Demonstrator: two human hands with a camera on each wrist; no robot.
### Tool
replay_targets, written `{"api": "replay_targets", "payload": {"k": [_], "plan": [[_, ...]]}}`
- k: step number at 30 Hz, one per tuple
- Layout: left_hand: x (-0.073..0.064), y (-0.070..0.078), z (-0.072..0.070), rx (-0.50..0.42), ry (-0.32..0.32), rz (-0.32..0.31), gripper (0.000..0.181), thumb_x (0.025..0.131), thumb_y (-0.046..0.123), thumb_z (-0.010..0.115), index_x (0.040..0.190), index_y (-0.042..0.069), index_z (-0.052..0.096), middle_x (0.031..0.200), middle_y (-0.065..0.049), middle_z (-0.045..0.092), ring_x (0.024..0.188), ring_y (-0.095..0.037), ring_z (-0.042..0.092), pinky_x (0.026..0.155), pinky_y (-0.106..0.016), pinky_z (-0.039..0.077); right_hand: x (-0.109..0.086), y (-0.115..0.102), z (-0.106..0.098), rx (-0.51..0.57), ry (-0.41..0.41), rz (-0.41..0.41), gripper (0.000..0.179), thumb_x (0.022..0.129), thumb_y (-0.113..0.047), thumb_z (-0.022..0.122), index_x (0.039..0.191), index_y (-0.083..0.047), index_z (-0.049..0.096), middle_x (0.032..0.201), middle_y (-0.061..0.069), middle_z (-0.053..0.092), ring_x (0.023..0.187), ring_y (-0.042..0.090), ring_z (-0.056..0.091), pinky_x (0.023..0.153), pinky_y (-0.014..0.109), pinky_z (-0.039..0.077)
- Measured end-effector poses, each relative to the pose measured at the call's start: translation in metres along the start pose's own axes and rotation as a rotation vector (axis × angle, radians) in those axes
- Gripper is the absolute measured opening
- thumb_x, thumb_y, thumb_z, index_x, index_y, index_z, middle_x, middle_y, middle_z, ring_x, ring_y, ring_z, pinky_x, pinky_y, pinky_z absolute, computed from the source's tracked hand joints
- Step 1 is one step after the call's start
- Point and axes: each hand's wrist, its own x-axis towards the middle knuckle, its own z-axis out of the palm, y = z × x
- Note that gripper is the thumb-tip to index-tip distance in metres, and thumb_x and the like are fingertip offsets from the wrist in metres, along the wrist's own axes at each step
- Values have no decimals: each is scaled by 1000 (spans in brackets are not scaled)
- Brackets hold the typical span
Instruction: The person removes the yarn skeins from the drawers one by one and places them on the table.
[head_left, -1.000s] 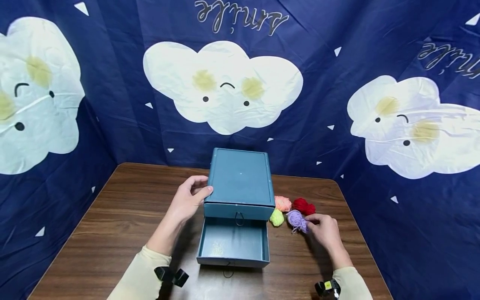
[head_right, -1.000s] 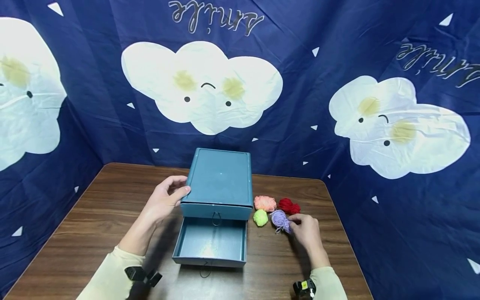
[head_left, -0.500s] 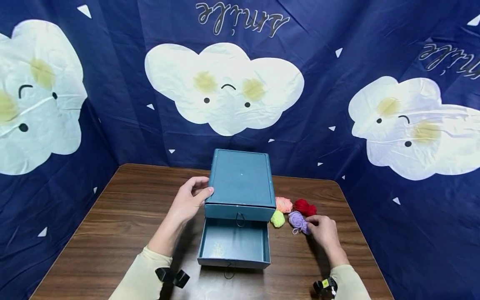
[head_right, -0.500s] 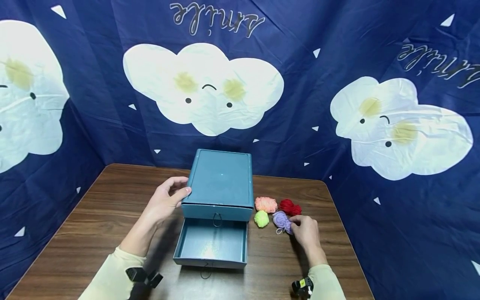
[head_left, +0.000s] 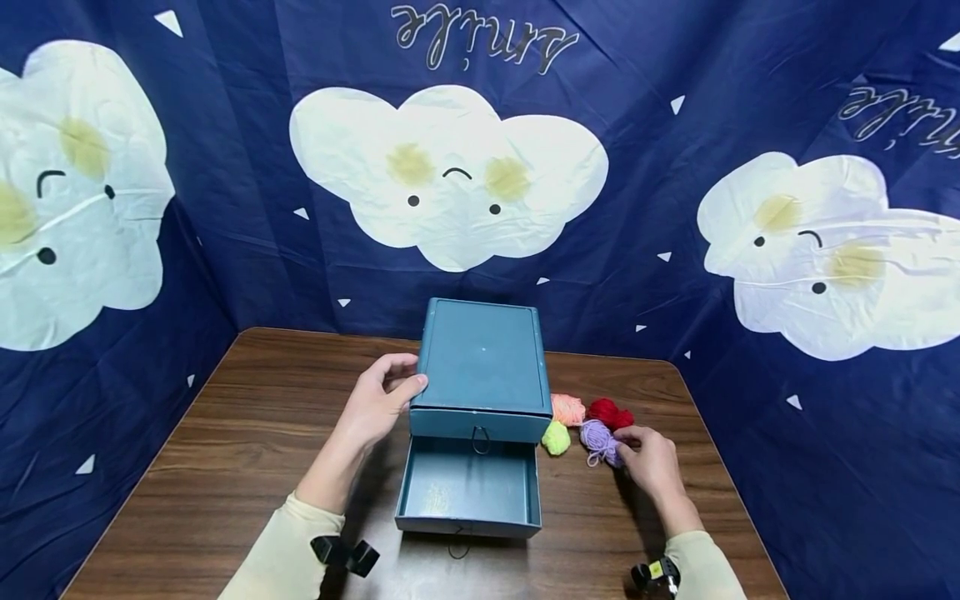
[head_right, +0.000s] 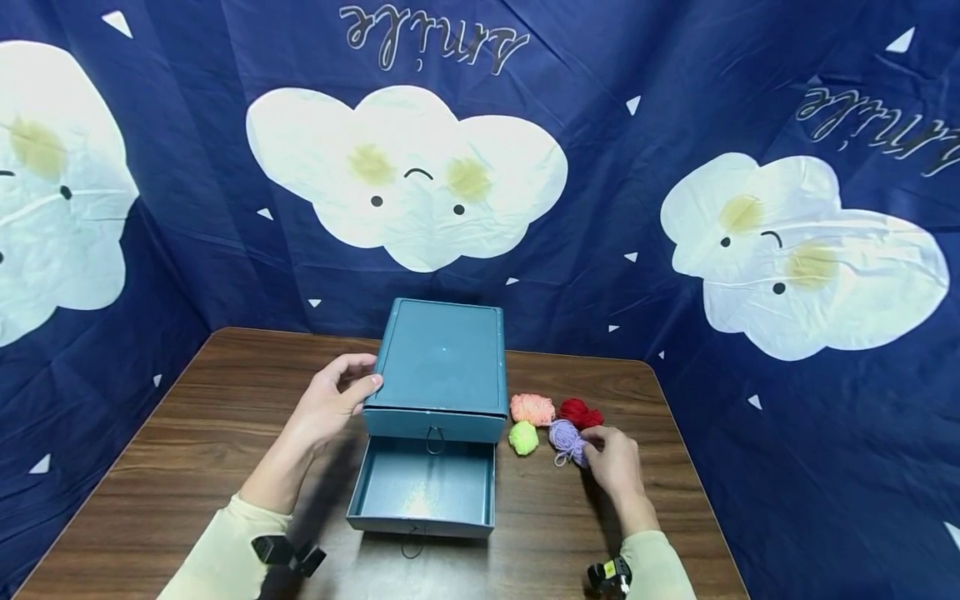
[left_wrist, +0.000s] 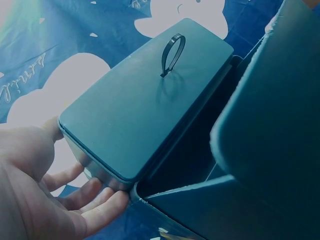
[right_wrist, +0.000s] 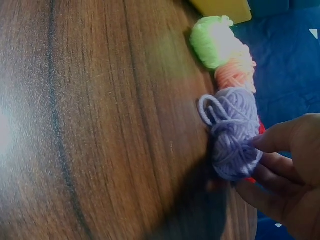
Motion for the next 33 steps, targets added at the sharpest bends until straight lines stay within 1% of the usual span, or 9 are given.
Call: {"api": "replay_targets", "payload": {"k": [5, 8, 11, 16, 20, 22, 27, 29, 33], "plan": [[0, 0, 0, 2, 4, 4, 46, 99, 21, 70, 139, 4, 56, 136, -17, 57, 107, -16, 60, 80, -25, 53, -1, -3, -4, 12, 28, -14, 19, 84, -8, 79, 102, -11, 80, 105, 15, 77, 91, 29, 73, 83, 49, 55], [0, 0, 0, 6, 7, 9, 45, 99, 21, 69, 139, 4, 56, 135, -17, 57, 105, -14, 60, 81, -26, 53, -2, -6, -7, 23, 48, -48, 19, 83, -6, 80, 101, -9, 80, 105, 16, 76, 90, 30, 74, 82, 49, 56], [1, 0, 0, 6, 8, 13, 45, 99, 21, 69, 139, 4, 56, 135, -17, 57, 104, -13, 60, 81, -27, 54, -4, -10, -9, 38, 59, -87, 20, 81, -4, 81, 101, -9, 80, 102, 14, 74, 87, 29, 74, 79, 47, 57], [0, 0, 0, 3, 6, 10, 45, 99, 21, 69, 139, 4, 56, 134, -17, 57, 103, -13, 59, 81, -27, 53, -8, -16, -12, 48, 77, -138, 21, 79, -4, 84, 100, -9, 80, 98, 10, 74, 83, 25, 74, 74, 39, 58], [0, 0, 1, 2, 0, 5, 45, 99, 21, 69, 139, 4, 56, 135, -17, 57, 104, -13, 59, 81, -26, 53, -12, -22, -14, 68, 82, -155, 22, 79, -3, 85, 100, -9, 80, 96, 7, 74, 77, 21, 72, 68, 30, 56], [0, 0, 1, 1, -1, 4, 45, 99, 21, 69, 139, 4, 56, 135, -18, 57, 104, -14, 59, 81, -26, 53, -15, -26, -16, 79, 83, -166, 23, 78, -3, 85, 100, -9, 80, 96, 6, 74, 74, 18, 71, 65, 27, 55], [0, 0, 0, 8, -11, 2, 46, 99, 22, 69, 140, 4, 55, 135, -17, 57, 108, -18, 60, 82, -27, 53, -24, -37, -20, 109, 97, -201, 24, 78, -4, 87, 100, -8, 80, 94, 3, 74, 72, 12, 67, 62, 30, 56], [0, 0, 0, 13, -15, 0, 46, 99, 23, 69, 140, 5, 55, 135, -16, 56, 109, -19, 60, 83, -27, 54, -28, -41, -22, 129, 113, -225, 25, 76, -3, 88, 100, -8, 80, 93, 3, 74, 71, 13, 66, 61, 28, 56], [0, 1, -2, 19, -10, -2, 46, 100, 23, 69, 140, 6, 55, 135, -16, 57, 110, -20, 60, 84, -29, 54, -33, -51, -24, 155, 151, -294, 27, 73, -2, 89, 98, -8, 80, 90, 2, 74, 69, 19, 66, 60, 19, 51]]}}
